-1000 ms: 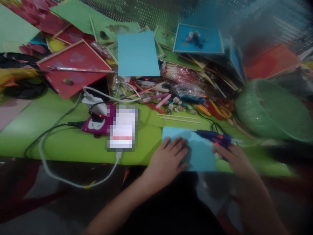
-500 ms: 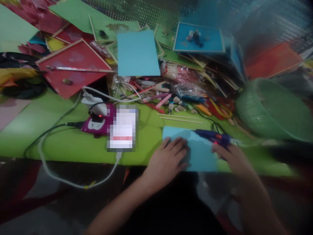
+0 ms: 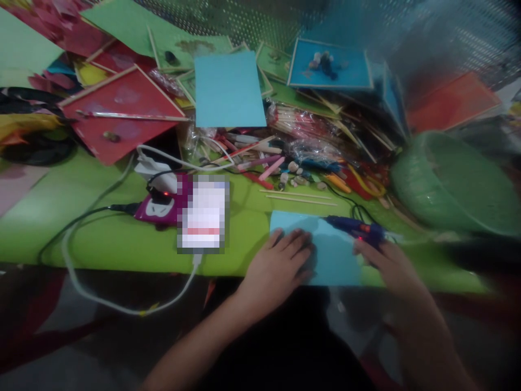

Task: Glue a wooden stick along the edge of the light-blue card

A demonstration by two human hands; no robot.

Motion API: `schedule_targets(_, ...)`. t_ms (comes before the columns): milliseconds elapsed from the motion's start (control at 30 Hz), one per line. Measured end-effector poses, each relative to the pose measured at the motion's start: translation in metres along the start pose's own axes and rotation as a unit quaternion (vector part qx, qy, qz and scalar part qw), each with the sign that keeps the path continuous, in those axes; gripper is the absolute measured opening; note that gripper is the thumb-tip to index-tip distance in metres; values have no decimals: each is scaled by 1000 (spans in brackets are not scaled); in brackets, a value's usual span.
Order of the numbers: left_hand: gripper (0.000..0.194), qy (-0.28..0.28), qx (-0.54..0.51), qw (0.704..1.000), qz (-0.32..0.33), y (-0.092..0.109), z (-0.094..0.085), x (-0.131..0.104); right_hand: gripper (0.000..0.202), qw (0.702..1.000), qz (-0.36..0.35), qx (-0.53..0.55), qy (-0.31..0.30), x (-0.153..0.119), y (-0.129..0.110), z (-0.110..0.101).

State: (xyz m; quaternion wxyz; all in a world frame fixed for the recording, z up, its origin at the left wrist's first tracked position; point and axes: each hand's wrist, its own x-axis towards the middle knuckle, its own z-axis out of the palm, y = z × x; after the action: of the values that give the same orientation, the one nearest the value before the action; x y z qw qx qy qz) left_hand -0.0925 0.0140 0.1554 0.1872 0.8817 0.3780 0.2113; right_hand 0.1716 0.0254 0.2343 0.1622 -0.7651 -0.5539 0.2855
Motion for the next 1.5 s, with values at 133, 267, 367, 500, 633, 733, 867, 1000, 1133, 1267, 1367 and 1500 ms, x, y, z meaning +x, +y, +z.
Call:
schedule_targets(133, 44, 0, 4, 1000, -3, 0, 1, 1, 42, 999, 22, 6, 25, -2, 12, -6)
schedule_targets(267, 44, -10, 1, 1000, -6, 0, 0, 1, 49, 999, 19, 10, 27, -2, 13, -6)
schedule_targets(367, 44, -13, 1, 1000, -7, 0, 0, 1, 48, 1000, 13, 22, 9, -2, 5, -2)
schedule_targets(500, 44, -15, 5, 1000, -7, 0, 1, 0, 43, 999, 4, 33, 2, -1, -1, 1)
schedule_targets(633, 44, -10, 8, 1000, -6, -1, 1, 1, 41, 1000, 7, 11, 17, -1, 6, -3)
schedule_targets(733, 43, -7, 6, 1000, -6, -1, 1, 1, 42, 1000, 13, 6, 25, -2, 8, -4)
schedule_targets(867, 43, -6, 7, 1000, -7, -1, 2, 0, 42, 1000, 8, 20, 15, -2, 6, -3)
schedule_targets(1000, 43, -5, 8, 1000, -6, -1, 3, 0, 41, 1000, 7, 22, 19, -1, 5, -2)
schedule_targets(1133, 43, -6, 9, 1000, -5, -1, 2, 0, 39, 999, 18, 21, 23, -2, 7, -3)
schedule_targets(1267, 43, -10, 8, 1000, -7, -1, 2, 0, 39, 999, 18, 32, 24, -3, 8, -3)
schedule_targets(1367, 43, -10, 8, 1000, -8, -1, 2, 0, 39, 999, 17, 27, 29, -3, 9, -3)
schedule_targets(1500, 43, -7, 8, 1000, -7, 0, 1, 0, 40, 1000, 18, 10, 22, -1, 11, -3)
